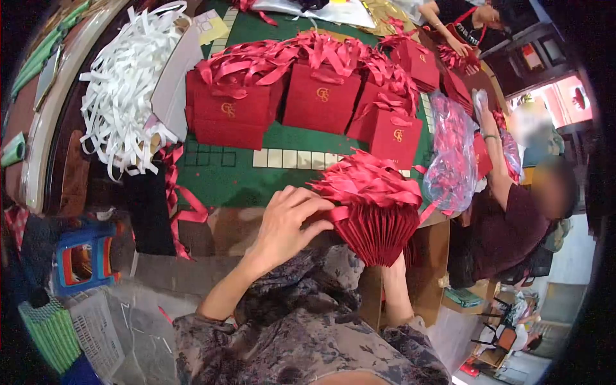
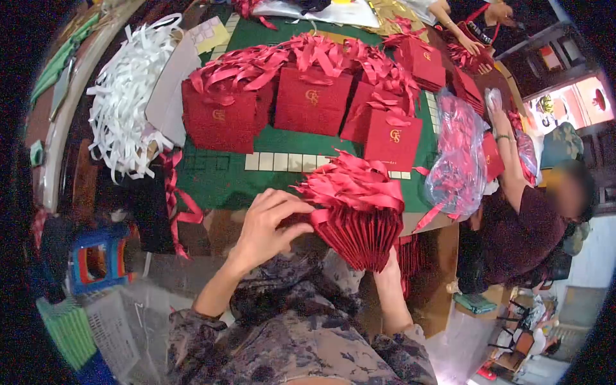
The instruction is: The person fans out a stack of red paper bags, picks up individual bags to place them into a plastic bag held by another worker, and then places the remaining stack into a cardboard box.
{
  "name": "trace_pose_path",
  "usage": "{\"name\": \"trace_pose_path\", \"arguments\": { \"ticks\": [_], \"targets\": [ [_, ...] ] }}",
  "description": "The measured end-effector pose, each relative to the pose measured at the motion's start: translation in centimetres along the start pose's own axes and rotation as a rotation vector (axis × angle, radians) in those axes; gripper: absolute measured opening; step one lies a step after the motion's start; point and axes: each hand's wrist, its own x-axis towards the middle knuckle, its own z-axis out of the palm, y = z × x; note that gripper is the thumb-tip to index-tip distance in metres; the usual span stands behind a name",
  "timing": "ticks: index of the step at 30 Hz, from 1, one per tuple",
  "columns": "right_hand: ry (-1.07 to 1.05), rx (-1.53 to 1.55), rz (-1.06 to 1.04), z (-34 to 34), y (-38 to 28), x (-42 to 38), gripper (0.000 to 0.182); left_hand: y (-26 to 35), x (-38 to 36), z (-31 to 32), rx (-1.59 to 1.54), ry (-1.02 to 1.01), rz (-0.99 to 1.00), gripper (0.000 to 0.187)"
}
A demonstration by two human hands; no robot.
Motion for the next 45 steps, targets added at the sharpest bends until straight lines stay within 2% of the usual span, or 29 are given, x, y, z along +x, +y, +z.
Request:
{"name": "trace_pose_path", "arguments": {
  "ticks": [3, 7, 10, 15, 17, 18, 20, 22, 23, 24, 25, 26, 27, 28, 29, 30, 32, 33, 34, 36, 37, 38, 40, 41, 42, 43, 44, 45],
  "targets": [
    [0.008, -0.326, -0.112, 0.5, 0.6, -0.1, 0.055, -0.6, 0.4, 0.1, 0.037, -0.057, 0.09, 0.018],
    [0.014, -0.765, -0.242, 0.3, 1.2, -0.7, 0.056, -0.1, 1.6, -0.1, -0.059, -0.049, 0.076, 0.009],
    [0.006, -1.094, -0.337, -0.2, 1.8, -1.1, 0.056, 0.0, 2.5, 0.4, 0.0, 0.044, 0.157, 0.009],
    [-0.025, -1.636, -0.47, -0.7, 3.3, -0.6, 0.057, -1.1, 2.6, 1.2, 0.12, 0.07, 0.192, 0.011],
    [-0.075, -1.849, -0.516, -1.4, 3.6, -1.0, 0.057, -2.0, 1.7, 1.1, 0.099, 0.106, 0.107, 0.015],
    [-0.107, -1.95, -0.54, -0.7, 4.9, 0.7, 0.057, -2.1, 1.3, 0.8, 0.102, 0.101, 0.131, 0.015],
    [-0.179, -2.142, -0.597, -2.5, 4.4, 0.3, 0.057, -2.1, 0.2, 0.0, 0.083, 0.263, -0.073, 0.02],
    [-0.255, -2.191, -0.666, -3.1, 6.0, 1.5, 0.054, -3.3, -1.2, -0.2, -0.05, 0.308, -0.185, 0.021],
    [-0.323, -2.4, -0.986, -3.9, 7.1, 2.0, 0.051, -3.0, -1.4, -0.5, -0.127, 0.32, -0.26, 0.021],
    [-0.387, -2.572, -1.339, -4.2, 7.7, 2.2, 0.049, -3.0, -1.4, -0.8, -0.129, 0.34, -0.244, 0.023],
    [-0.466, -2.593, -1.447, -3.1, 6.1, 2.8, 0.049, -2.7, -1.3, -1.0, -0.167, 0.349, -0.253, 0.029],
    [-0.487, -2.572, -1.447, -3.5, 6.6, 2.8, 0.049, -2.5, -1.3, -1.1, -0.204, 0.359, -0.264, 0.035],
    [-0.625, -2.675, -1.535, -4.4, 7.5, 3.1, 0.051, -2.1, -1.1, -1.1, -0.194, 0.351, -0.245, 0.035],
    [-0.772, -2.768, -1.624, -5.3, 8.0, 3.5, 0.054, -1.8, -1.0, -0.9, -0.223, 0.347, -0.191, 0.043],
    [-0.86, -2.71, -1.651, -5.8, 8.2, 4.0, 0.055, -1.6, -1.0, -0.7, -0.251, 0.341, -0.138, 0.052],
    [-0.876, -2.687, -1.644, -6.3, 8.1, 4.3, 0.055, -1.8, -1.2, -0.4, -0.233, 0.268, -0.158, 0.07],
    [-1.002, -2.587, -1.583, -7.1, 7.7, 4.7, 0.056, -1.5, -0.8, 0.1, -0.128, 0.21, -0.043, 0.084],
    [-0.979, -2.617, -1.453, -7.0, 7.8, 4.7, 0.062, -1.9, -0.8, 0.6, -0.101, 0.146, -0.005, 0.105],
    [-0.992, -2.596, -1.445, -6.8, 7.4, 4.6, 0.062, -1.6, -0.5, 0.6, -0.098, 0.107, -0.011, 0.117],
    [-1.091, -2.827, -1.334, -6.5, 6.3, 4.3, 0.067, -0.7, 0.4, 0.8, -0.045, 0.104, 0.076, 0.123],
    [-1.114, -2.848, -1.227, -6.2, 5.7, 4.3, 0.065, -0.9, 1.0, 0.8, -0.033, 0.099, 0.083, 0.123],
    [-1.113, -2.839, -1.221, -5.8, 5.1, 4.6, 0.065, -1.7, 1.5, 1.1, -0.036, 0.102, 0.098, 0.119],
    [-1.071, -2.942, -1.246, -5.2, 3.2, 5.0, 0.069, -2.8, 1.0, 1.4, -0.03, 0.098, 0.094, 0.116],
    [-1.048, -2.945, -1.231, -5.4, 3.2, 4.9, 0.069, -3.3, 0.5, 1.4, -0.027, 0.108, 0.068, 0.112],
    [-1.056, -2.853, -1.306, -5.5, 3.8, 4.9, 0.066, -3.4, 0.0, 1.4, -0.024, 0.119, 0.04, 0.107],
    [-1.051, -2.764, -1.375, -5.9, 4.4, 4.7, 0.063, -3.3, -0.8, 1.6, -0.064, 0.191, 0.027, 0.071],
    [-1.013, -2.778, -1.355, -6.4, 5.1, 4.3, 0.063, -3.6, -2.0, 1.7, -0.053, 0.189, 0.0, 0.071],
    [-0.956, -2.661, -1.49, -6.8, 6.3, 4.1, 0.061, -4.1, -3.0, 1.8, -0.081, 0.241, -0.072, 0.054]
  ]
}}
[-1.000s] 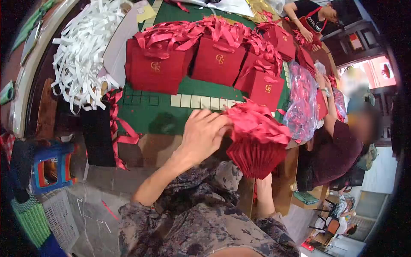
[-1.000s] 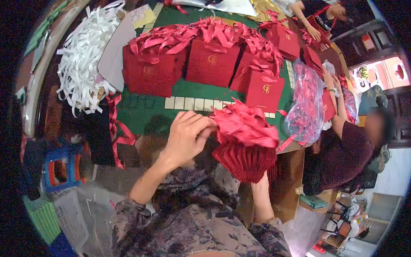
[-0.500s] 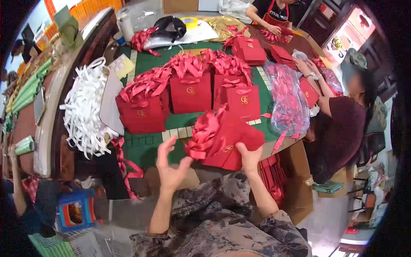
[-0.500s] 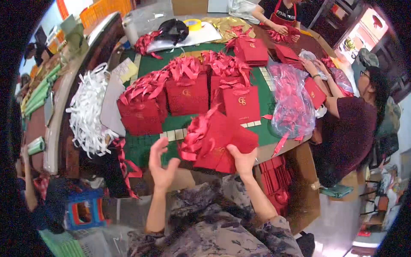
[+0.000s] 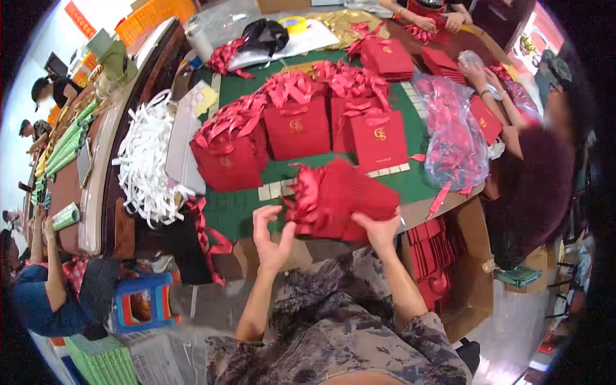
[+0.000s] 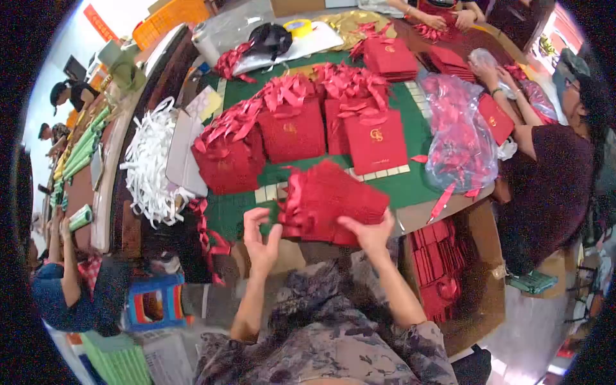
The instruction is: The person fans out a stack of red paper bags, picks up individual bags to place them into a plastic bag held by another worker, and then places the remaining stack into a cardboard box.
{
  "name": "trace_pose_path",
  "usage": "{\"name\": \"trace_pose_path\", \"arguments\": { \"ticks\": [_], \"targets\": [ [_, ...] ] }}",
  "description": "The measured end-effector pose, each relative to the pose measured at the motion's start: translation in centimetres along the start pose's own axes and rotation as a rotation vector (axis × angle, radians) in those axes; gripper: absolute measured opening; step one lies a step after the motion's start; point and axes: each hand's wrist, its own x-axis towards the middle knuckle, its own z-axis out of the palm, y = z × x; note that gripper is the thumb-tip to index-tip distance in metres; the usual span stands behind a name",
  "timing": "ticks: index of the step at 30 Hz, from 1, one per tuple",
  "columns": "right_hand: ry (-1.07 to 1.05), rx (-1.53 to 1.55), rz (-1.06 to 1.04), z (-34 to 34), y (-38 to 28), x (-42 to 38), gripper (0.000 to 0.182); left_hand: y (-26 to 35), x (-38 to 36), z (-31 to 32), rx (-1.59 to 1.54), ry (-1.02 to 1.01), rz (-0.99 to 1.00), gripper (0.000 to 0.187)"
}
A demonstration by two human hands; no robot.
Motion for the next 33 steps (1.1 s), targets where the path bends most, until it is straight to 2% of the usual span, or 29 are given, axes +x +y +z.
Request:
{"name": "trace_pose_path", "arguments": {
  "ticks": [1, 2, 5, 7, 8, 12, 15, 18, 23, 24, 25, 27, 29, 31, 33],
  "targets": [
    [0.118, 0.005, 0.032, 0.4, -0.5, 0.3, 0.059, -0.5, -0.8, -0.2, -0.021, 0.058, -0.066, 0.038],
    [0.106, 0.006, 0.043, 0.3, 0.0, 0.8, 0.059, -0.1, -1.4, -0.1, -0.136, 0.129, -0.1, 0.02],
    [-0.005, -0.002, 0.097, -0.6, 1.0, 2.4, 0.052, 1.0, -2.6, -0.4, -0.089, 0.064, -0.055, 0.019],
    [0.035, 0.132, 0.22, -0.5, 1.1, 2.5, 0.045, 2.4, -2.5, -0.2, -0.062, 0.063, -0.035, 0.019],
    [0.031, 0.103, 0.262, -0.4, 1.0, 2.5, 0.042, 2.7, -2.4, -0.1, -0.035, 0.059, -0.017, 0.022],
    [0.044, 0.124, 0.29, -0.1, 0.6, 2.3, 0.041, 4.2, -1.5, 0.8, -0.03, 0.075, -0.017, 0.031],
    [0.016, 0.119, 0.274, -0.2, 0.9, 2.0, 0.042, 5.1, -0.6, 1.6, -0.079, 0.096, -0.064, 0.029],
    [-0.015, 0.103, 0.242, -0.2, 0.6, 1.9, 0.044, 5.0, -0.3, 2.0, -0.145, 0.124, -0.095, 0.013],
    [0.012, 0.191, 0.267, -0.3, 0.4, 1.6, 0.046, 5.6, 0.9, 1.4, -0.297, 0.219, -0.195, 0.005],
    [0.012, 0.19, 0.267, -0.5, 0.7, 1.5, 0.046, 4.4, 1.4, 1.1, -0.221, 0.246, -0.121, 0.004],
    [-0.007, 0.14, 0.218, -0.8, 1.3, 1.5, 0.048, 4.1, 2.0, 0.7, -0.244, 0.269, -0.139, 0.004],
    [-0.021, 0.093, 0.163, -0.7, 0.6, 1.3, 0.05, 3.4, 3.3, 0.2, -0.316, 0.296, -0.119, 0.004],
    [-0.051, 0.059, 0.086, -0.5, -0.6, 0.8, 0.056, 2.7, 3.9, -0.8, -0.418, 0.22, -0.3, 0.009],
    [-0.013, -0.019, 0.105, -0.3, -0.7, 1.0, 0.06, 0.3, 4.1, -1.3, -0.315, 0.295, -0.281, 0.015],
    [-0.115, 0.03, 0.076, 0.4, -1.4, 1.3, 0.067, 1.0, 4.6, -2.5, -0.234, 0.386, -0.277, 0.022]
  ]
}}
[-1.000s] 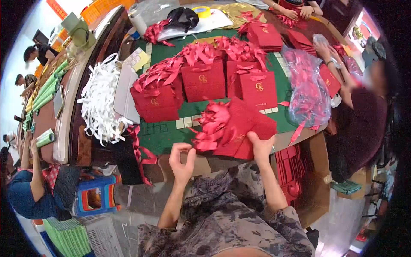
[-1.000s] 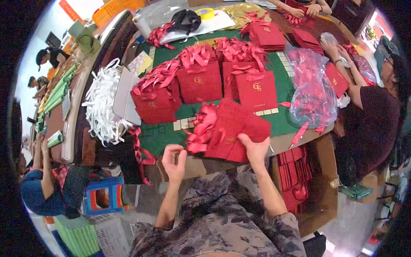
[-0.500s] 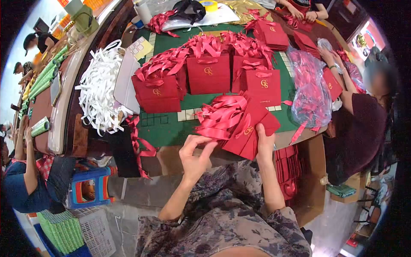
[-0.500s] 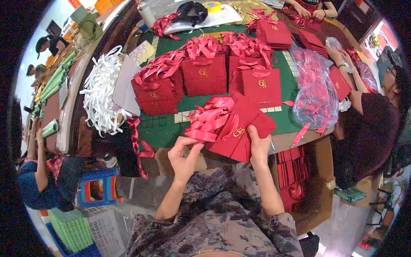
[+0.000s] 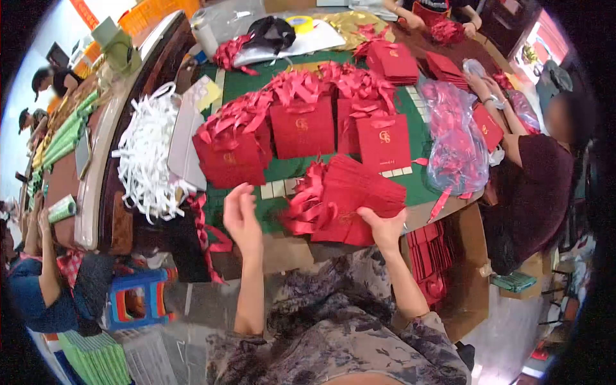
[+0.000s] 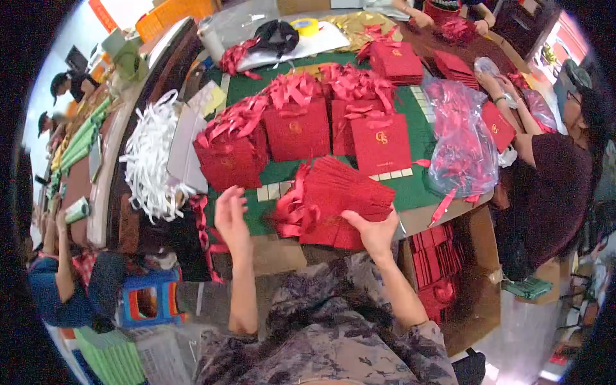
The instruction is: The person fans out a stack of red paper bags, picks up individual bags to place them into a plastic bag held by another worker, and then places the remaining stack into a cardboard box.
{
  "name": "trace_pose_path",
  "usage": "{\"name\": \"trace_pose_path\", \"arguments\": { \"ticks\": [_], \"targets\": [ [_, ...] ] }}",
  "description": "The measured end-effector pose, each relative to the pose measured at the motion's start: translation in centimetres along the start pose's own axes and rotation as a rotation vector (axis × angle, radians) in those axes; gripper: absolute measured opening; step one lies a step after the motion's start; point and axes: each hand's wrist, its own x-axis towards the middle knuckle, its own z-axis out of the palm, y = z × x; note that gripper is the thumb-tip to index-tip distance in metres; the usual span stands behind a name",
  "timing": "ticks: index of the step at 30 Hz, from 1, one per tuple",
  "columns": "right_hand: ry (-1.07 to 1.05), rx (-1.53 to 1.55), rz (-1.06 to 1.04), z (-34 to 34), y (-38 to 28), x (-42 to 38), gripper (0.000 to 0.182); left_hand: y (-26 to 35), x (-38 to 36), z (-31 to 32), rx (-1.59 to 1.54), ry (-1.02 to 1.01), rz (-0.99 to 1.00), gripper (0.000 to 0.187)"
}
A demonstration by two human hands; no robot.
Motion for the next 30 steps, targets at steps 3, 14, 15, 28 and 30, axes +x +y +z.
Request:
{"name": "trace_pose_path", "arguments": {
  "ticks": [3, 14, 15, 28, 30],
  "targets": [
    [-0.049, -0.199, -0.29, 0.3, 0.4, 0.9, 0.065, 2.4, 0.0, 0.2, 0.055, 0.029, 0.315, 0.042],
    [-0.257, -0.145, -0.446, -0.7, 5.3, 0.6, 0.065, 1.0, 2.1, 4.7, 0.176, -0.978, 0.375, 0.147],
    [-0.272, -0.089, -0.407, -0.6, 5.3, 0.5, 0.065, 0.8, 2.0, 5.1, 0.088, -1.007, 0.342, 0.148],
    [-0.205, 0.081, -0.463, 1.2, 5.4, -0.3, 0.09, -0.8, -0.1, 6.1, -0.142, -1.001, 0.225, 0.113],
    [-0.172, 0.107, -0.482, 1.2, 5.6, -0.2, 0.092, -1.4, -0.4, 5.9, -0.143, -0.939, 0.241, 0.108]
  ]
}}
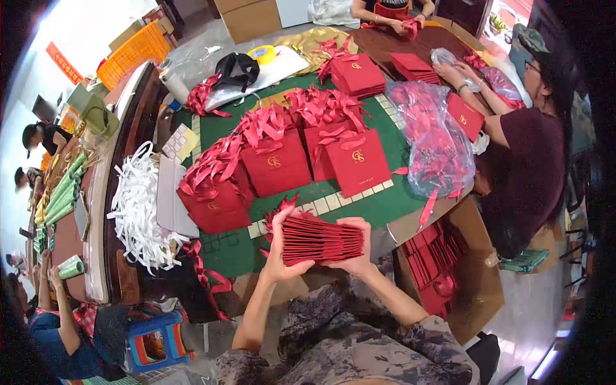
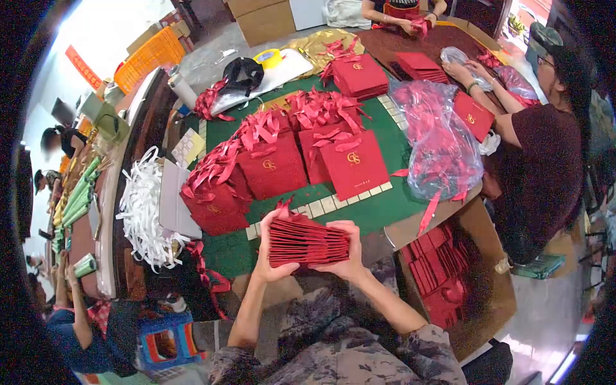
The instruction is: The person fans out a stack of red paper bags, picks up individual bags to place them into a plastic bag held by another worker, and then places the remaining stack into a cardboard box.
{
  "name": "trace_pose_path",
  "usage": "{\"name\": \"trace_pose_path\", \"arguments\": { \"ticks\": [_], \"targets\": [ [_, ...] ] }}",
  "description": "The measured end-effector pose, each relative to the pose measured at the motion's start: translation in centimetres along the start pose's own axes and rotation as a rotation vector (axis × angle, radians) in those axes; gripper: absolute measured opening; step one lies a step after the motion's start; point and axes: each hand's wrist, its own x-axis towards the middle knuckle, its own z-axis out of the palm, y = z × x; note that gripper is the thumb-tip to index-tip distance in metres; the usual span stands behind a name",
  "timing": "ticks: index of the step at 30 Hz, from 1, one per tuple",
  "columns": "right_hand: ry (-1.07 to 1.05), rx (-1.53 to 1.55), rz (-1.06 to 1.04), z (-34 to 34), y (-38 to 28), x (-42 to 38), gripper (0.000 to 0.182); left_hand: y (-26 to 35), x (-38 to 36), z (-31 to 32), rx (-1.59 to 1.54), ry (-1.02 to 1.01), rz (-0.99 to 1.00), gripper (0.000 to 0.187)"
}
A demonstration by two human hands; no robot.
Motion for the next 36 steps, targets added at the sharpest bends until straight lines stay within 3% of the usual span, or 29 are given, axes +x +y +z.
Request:
{"name": "trace_pose_path", "arguments": {
  "ticks": [7, 10, 13, 20, 24, 26, 30, 36],
  "targets": [
    [-0.035, -0.002, -0.048, -0.7, 0.4, 0.0, 0.096, 0.4, -0.2, 0.7, -0.022, 0.04, -0.014, 0.105],
    [-0.059, 0.039, 0.077, -0.8, -0.2, 0.5, 0.093, 0.2, -0.3, 0.6, -0.073, 0.046, -0.052, 0.106],
    [-0.095, -0.063, -0.027, -1.0, 0.1, 0.3, 0.088, -0.4, -0.6, 0.4, 0.022, 0.022, -0.057, 0.108],
    [-0.081, -0.041, 0.037, -1.1, 0.9, -0.1, 0.087, -0.2, -0.7, 0.8, -0.002, 0.061, -0.067, 0.105],
    [-0.09, -0.057, 0.15, -1.4, -0.1, 0.3, 0.088, -0.3, -0.5, 0.2, 0.158, 0.018, 0.011, 0.1],
    [-0.091, -0.188, 0.143, -1.3, -0.1, 0.1, 0.088, -0.2, -0.7, 0.4, 0.109, 0.025, -0.022, 0.099],
    [-0.035, -0.102, 0.032, -0.9, 0.5, 0.0, 0.081, -0.3, -0.3, 0.4, 0.064, 0.035, -0.024, 0.096],
    [-0.032, -0.194, 0.145, -0.9, 0.3, 0.1, 0.074, -0.7, -0.2, -0.1, 0.126, 0.035, -0.02, 0.088]
  ]
}}
